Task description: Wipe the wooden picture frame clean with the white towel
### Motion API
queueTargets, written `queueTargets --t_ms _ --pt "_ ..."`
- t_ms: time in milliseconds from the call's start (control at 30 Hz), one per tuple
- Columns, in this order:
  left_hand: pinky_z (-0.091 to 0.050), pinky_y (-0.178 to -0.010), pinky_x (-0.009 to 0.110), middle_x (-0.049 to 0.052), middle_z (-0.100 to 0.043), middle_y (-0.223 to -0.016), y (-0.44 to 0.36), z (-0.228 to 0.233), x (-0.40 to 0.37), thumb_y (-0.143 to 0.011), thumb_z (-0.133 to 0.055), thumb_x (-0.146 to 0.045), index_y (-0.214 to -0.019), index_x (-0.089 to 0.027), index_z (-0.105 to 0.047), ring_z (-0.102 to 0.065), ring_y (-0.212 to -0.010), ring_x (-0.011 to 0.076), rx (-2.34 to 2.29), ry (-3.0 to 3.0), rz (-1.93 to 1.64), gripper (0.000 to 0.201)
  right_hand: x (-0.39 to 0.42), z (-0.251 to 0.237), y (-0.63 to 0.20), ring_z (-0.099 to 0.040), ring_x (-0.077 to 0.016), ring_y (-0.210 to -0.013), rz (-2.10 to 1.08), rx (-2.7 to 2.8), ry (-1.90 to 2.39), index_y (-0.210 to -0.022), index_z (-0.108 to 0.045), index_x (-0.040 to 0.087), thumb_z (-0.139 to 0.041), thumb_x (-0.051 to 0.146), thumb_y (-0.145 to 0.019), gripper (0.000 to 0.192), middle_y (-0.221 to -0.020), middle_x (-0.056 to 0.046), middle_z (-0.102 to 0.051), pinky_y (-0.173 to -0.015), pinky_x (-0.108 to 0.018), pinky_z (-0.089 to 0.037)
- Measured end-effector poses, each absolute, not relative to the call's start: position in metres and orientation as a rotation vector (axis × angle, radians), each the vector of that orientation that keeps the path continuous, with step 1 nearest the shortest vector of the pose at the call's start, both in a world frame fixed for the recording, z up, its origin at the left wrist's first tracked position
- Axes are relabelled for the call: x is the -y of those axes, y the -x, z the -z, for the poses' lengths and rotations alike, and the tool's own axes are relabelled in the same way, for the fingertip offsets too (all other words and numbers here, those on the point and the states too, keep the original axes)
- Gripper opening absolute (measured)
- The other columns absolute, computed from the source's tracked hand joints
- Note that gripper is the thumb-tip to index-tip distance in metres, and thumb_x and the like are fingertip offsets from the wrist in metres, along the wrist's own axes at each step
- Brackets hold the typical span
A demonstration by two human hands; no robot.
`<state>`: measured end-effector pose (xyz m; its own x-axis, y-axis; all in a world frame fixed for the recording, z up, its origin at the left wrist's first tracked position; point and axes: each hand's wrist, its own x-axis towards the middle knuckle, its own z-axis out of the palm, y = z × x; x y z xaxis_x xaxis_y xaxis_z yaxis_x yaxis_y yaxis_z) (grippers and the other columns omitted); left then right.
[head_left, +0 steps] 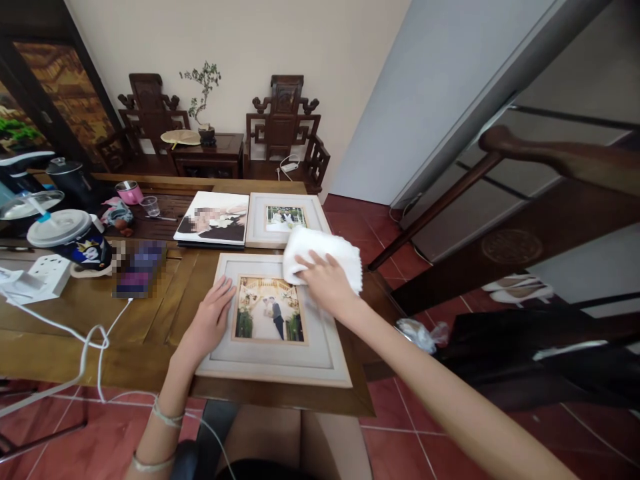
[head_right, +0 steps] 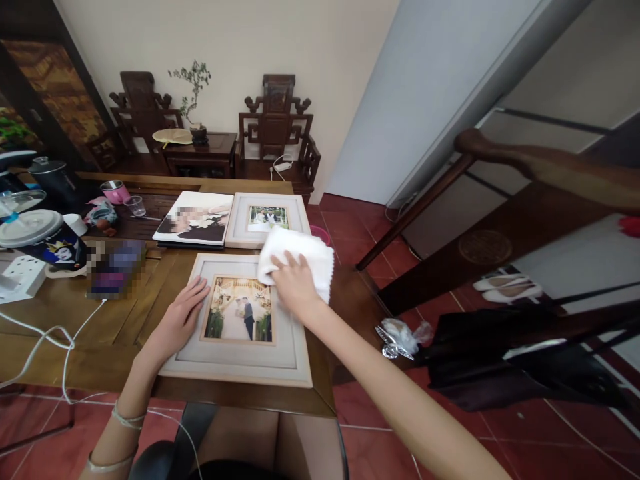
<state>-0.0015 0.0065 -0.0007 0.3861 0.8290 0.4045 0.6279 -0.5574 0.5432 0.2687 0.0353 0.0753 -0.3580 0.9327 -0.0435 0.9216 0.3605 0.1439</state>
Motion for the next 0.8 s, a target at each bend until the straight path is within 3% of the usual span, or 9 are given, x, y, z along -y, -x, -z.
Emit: queueTargets --t_ms 167,300,533,700,800 --pt "-0.034 -0.113 0.053 0.012 -0.053 -0.141 0.001 -0.001 -0.004 -0.093 -0.037 -0.013 -0.13 -0.018 -0.057 -0.037 -0.14 0.0241 -1.291 -2.287 -0.966 0.042 0.008 -0.075 -0.285 -0.033 -0.0381 -0.136 -0.084 -2.49 -1.66 -0.118 -0.068 0.013 -0.049 -0.004 -0.074 0.052 -0.145 -0.012 -0.047 -0.108 -0.052 -0.031" --pt "-0.034 -0.114 0.051 0.012 -0.052 -0.141 0.001 -0.002 -0.002 -0.09 -0.035 -0.009 -0.13 -0.017 -0.057 -0.036 -0.14 0.0233 -1.292 -2.273 -0.968 0.046 0.068 -0.075 -0.282 -0.034 -0.0412 -0.135 0.167 -2.569 -1.542 -0.112 -0.072 0.017 -0.054 0.0 -0.068 0.051 -0.141 -0.014 -0.051 -0.108 -0.059 -0.032" --pt "-0.033 -0.115 0.052 0.013 -0.052 -0.141 0.001 -0.003 -0.002 -0.09 -0.035 -0.008 -0.13 -0.016 -0.056 -0.034 -0.141 0.0238 -1.274 -2.288 -0.968 0.046 0.101 -0.082 -0.284 -0.03 -0.0346 -0.14 0.466 -2.71 -1.331 -0.121 -0.067 0.026 -0.045 -0.004 -0.07 0.062 -0.147 -0.002 -0.045 -0.11 -0.055 -0.032" --pt "-0.033 -0.114 0.051 0.013 -0.052 -0.141 0.002 -0.001 -0.004 -0.09 -0.035 -0.008 -0.131 -0.016 -0.055 -0.035 -0.141 0.0231 -1.242 -2.311 -0.972 0.046 0.027 -0.07 -0.282 -0.022 -0.0331 -0.143 0.139 -2.681 -1.571 -0.126 -0.063 0.021 -0.04 -0.009 -0.071 0.066 -0.153 -0.006 -0.035 -0.113 -0.058 -0.022" --pt "-0.033 -0.114 0.052 0.013 -0.053 -0.141 0.003 0.0 -0.004 -0.091 -0.035 -0.008 -0.131 -0.016 -0.055 -0.035 -0.141 0.0231 -1.257 -2.309 -0.969 0.046 -0.01 -0.06 -0.279 -0.02 -0.038 -0.142 -0.129 -2.613 -1.713 -0.132 -0.058 0.018 -0.043 -0.009 -0.073 0.066 -0.154 -0.012 -0.032 -0.112 -0.058 -0.021"
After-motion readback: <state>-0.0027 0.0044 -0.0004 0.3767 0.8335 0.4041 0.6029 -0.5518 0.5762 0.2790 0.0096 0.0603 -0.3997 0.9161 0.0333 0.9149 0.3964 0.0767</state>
